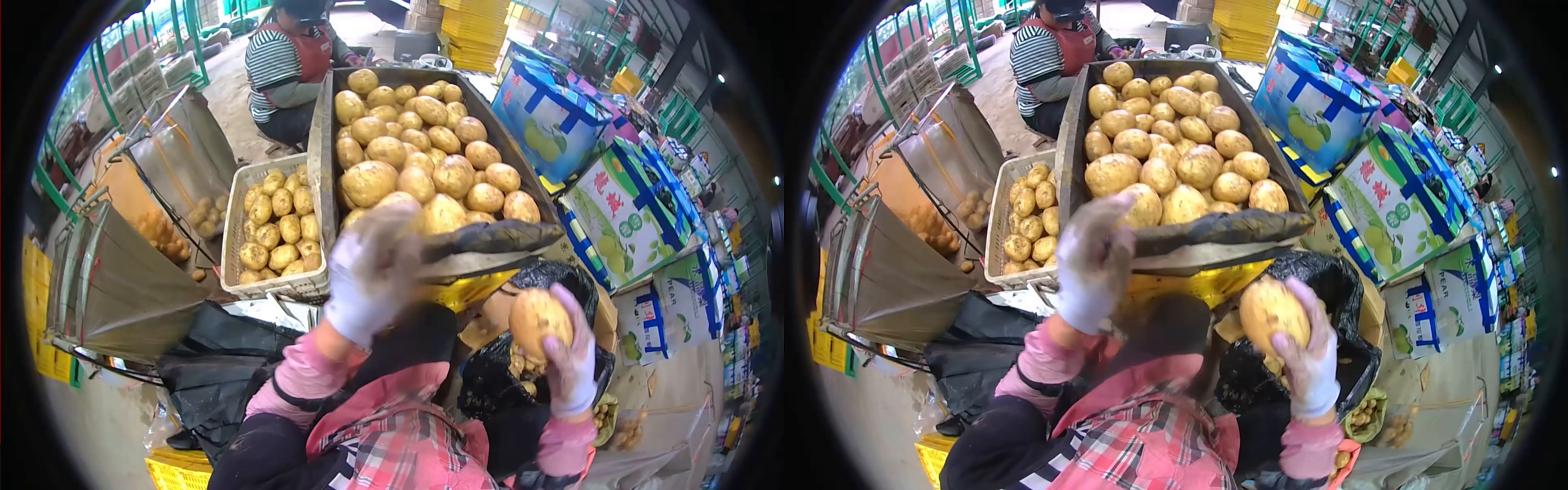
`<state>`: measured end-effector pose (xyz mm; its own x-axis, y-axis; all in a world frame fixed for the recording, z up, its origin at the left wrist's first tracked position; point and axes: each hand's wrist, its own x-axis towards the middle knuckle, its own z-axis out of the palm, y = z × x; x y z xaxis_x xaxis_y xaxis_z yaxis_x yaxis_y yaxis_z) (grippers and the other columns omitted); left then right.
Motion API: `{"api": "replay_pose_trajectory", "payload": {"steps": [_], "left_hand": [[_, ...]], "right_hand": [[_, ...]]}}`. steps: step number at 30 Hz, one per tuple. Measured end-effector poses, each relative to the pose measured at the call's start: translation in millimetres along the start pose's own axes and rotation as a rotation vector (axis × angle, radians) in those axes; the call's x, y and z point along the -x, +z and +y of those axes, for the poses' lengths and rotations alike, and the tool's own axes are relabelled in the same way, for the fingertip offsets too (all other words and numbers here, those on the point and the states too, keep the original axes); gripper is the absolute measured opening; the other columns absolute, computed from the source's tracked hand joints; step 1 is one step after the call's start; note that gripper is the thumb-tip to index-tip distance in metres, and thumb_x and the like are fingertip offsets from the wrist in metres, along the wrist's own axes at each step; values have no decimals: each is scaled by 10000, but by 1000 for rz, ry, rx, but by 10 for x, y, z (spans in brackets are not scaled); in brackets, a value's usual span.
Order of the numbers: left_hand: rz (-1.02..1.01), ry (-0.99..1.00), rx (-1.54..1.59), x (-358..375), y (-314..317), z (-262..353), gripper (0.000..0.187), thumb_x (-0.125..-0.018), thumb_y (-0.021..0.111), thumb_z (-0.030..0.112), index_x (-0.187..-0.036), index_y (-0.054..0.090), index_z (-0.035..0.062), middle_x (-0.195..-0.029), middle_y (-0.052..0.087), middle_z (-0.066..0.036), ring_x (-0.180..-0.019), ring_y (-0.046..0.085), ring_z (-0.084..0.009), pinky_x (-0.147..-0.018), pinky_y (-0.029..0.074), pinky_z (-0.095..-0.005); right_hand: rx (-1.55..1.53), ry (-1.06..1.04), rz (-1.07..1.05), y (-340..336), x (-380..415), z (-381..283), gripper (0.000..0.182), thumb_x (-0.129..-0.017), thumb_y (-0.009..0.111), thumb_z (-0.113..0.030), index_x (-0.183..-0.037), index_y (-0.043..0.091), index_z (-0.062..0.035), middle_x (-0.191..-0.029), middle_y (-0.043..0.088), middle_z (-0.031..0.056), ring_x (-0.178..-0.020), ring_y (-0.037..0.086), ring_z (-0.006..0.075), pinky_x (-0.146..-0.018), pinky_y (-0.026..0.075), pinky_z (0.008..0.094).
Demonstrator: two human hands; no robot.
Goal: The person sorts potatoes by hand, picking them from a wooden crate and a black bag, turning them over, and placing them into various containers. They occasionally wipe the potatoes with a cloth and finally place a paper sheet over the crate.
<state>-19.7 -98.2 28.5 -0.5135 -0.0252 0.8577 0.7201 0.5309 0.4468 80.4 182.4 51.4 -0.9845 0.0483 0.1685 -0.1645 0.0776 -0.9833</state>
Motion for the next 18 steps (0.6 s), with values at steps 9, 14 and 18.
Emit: {"api": "replay_pose_trajectory", "payload": {"steps": [9,14,18], "left_hand": [[-198,-116,-408,-34,-41,-291,372,-857,708,297,-1151,668,73,-1094,701,-118,-911,682,-294,-810,533,-428],[-177,-116,-453,11,-15,-343,330,-815,729,303,-1084,683,118,-1058,709,-59,-740,666,-226,-700,513,-379],[-150,-96,-488,-5,10,-345,291,-822,716,309,-1062,698,145,-999,712,-37,-695,655,-208,-655,506,-368]], "right_hand": [[1069,-696,-314,939,-3008,-172,576,-913,675,-205,-1442,495,-66,-1514,450,211,-1407,428,354,-1169,338,381],[1365,-91,-897,1099,-4035,454,504,-922,608,-141,-1419,581,-216,-1591,385,127,-1454,367,347,-1192,314,375],[1078,14,-739,1002,-4220,491,469,-937,638,-174,-1398,589,-110,-1264,676,182,-1154,643,222,-1029,472,306]]}}
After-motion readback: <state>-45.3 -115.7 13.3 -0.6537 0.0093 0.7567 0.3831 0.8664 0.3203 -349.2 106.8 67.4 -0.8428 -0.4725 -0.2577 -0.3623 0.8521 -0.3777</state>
